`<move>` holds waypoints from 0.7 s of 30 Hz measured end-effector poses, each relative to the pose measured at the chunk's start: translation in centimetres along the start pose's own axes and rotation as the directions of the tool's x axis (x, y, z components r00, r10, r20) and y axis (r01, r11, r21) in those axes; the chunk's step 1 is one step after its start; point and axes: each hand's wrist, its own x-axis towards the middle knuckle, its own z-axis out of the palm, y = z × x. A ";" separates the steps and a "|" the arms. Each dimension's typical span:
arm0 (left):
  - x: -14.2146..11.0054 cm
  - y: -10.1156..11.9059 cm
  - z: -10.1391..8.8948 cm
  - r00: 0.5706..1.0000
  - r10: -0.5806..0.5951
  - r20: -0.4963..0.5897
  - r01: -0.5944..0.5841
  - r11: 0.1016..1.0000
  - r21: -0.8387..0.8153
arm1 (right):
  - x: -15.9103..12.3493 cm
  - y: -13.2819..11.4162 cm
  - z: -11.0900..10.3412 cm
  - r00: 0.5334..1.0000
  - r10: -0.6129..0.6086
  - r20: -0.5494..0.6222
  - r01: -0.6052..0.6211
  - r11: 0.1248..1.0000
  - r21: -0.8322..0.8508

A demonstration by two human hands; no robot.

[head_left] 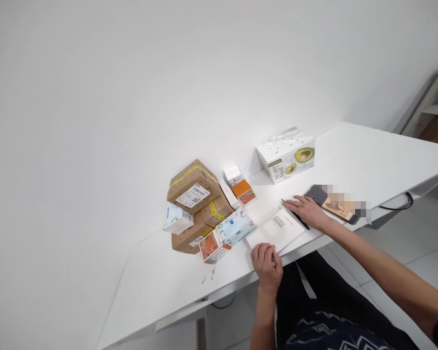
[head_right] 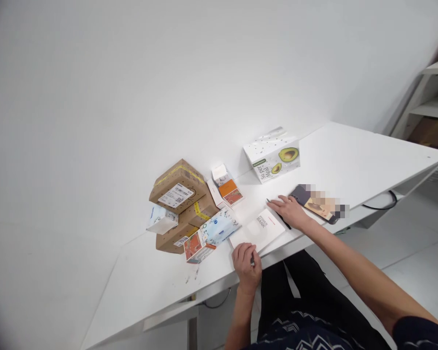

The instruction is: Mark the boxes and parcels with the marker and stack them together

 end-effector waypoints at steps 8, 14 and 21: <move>0.5 -0.5 0.6 0.999 0.042 0.005 -0.042 0.999 -0.003 | -5.8 4.0 -1.7 0.847 0.519 -0.112 -0.526 0.850 -0.038; 1.0 -0.1 0.6 0.997 0.065 -0.041 -0.065 0.998 -0.004 | -7.0 6.4 -1.6 0.803 0.596 0.008 -0.596 0.803 -0.009; -1.3 2.5 -1.2 0.999 0.026 -0.029 -0.028 0.997 -0.072 | -5.9 6.2 -2.2 0.781 0.621 0.066 -0.624 0.781 0.034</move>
